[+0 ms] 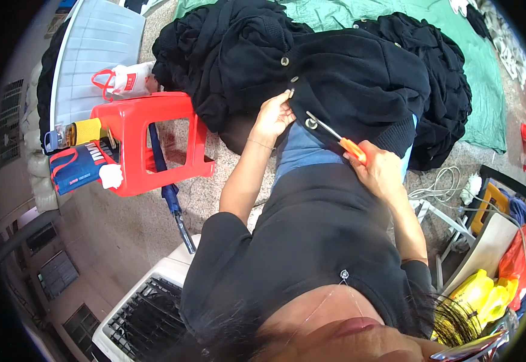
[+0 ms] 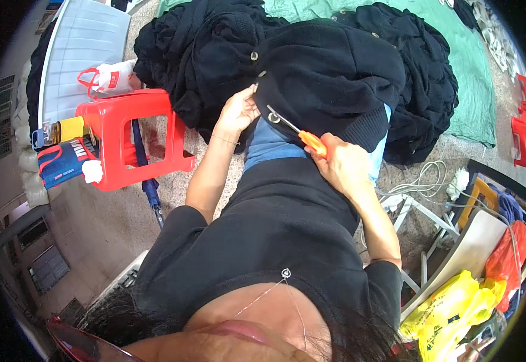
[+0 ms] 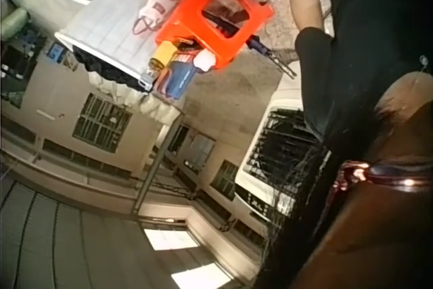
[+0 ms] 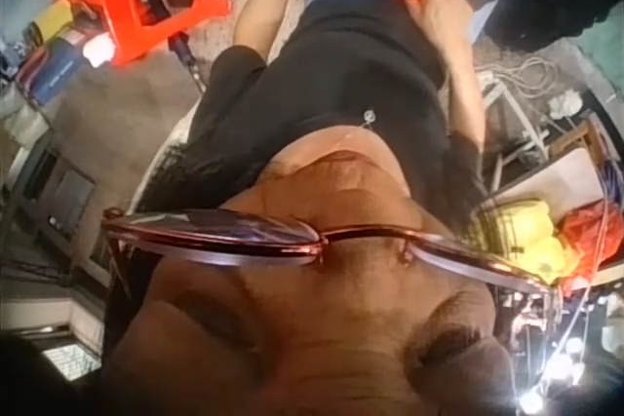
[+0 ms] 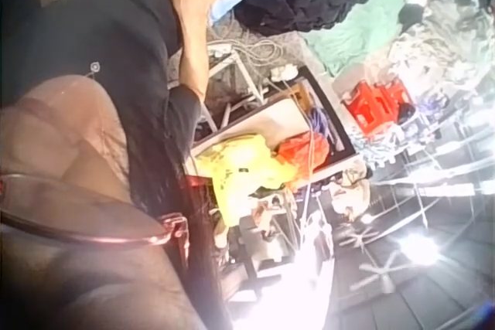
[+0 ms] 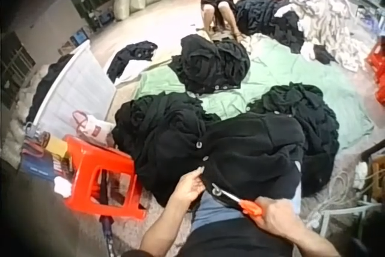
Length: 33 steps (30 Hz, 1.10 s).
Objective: Trim excess material and inspect eyelets on black garments using a pneumatic tool.
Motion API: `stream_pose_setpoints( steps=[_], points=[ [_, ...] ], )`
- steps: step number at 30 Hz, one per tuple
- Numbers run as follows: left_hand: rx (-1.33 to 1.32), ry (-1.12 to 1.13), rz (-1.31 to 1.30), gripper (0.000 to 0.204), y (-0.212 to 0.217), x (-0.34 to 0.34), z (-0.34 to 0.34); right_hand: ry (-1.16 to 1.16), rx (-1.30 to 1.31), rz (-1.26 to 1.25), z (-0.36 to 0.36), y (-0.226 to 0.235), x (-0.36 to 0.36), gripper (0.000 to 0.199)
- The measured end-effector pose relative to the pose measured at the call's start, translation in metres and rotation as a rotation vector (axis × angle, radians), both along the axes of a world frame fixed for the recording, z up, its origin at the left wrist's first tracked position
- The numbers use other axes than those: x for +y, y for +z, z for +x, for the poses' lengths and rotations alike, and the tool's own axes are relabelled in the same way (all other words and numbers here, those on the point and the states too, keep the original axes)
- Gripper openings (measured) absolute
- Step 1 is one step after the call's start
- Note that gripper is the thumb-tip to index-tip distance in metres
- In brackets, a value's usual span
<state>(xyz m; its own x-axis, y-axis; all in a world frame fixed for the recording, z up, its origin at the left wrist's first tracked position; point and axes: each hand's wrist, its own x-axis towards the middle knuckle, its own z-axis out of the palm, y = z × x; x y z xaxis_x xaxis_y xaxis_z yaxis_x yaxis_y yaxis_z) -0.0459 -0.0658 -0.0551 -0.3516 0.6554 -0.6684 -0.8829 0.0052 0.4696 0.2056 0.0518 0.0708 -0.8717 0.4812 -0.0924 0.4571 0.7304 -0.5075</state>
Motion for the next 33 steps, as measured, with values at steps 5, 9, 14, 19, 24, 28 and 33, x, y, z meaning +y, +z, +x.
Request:
stream_pose_setpoints(
  steps=[5, 9, 14, 19, 24, 28, 33],
  points=[
    [0.034, 0.021, -0.013, 0.023, 0.009, -0.001, 0.005, -0.049, -0.029, -0.015, -0.004, 0.001, 0.0, 0.032],
    [-0.072, -0.167, 0.027, 0.045, 0.02, -0.004, 0.01, -0.113, 0.008, -0.075, -0.008, 0.01, 0.004, 0.03],
    [0.336, -0.334, -0.081, 0.03, 0.045, -0.009, 0.061, -0.107, 0.024, -0.112, 0.014, 0.016, 0.013, 0.028],
    [0.069, -0.091, 0.066, 0.023, 0.045, -0.008, 0.052, -0.023, -0.029, -0.05, 0.035, 0.021, 0.011, 0.029],
    [0.038, -0.067, 0.03, 0.028, 0.044, -0.005, 0.05, -0.018, -0.019, -0.079, 0.028, 0.011, 0.003, 0.03],
    [-0.034, -0.025, -0.014, 0.033, 0.054, 0.002, 0.06, -0.021, -0.032, -0.076, 0.025, 0.008, 0.005, 0.029],
    [0.317, -0.25, -0.076, 0.026, 0.05, 0.005, 0.076, -0.172, 0.021, -0.132, 0.031, 0.018, 0.011, 0.027]
  ],
)
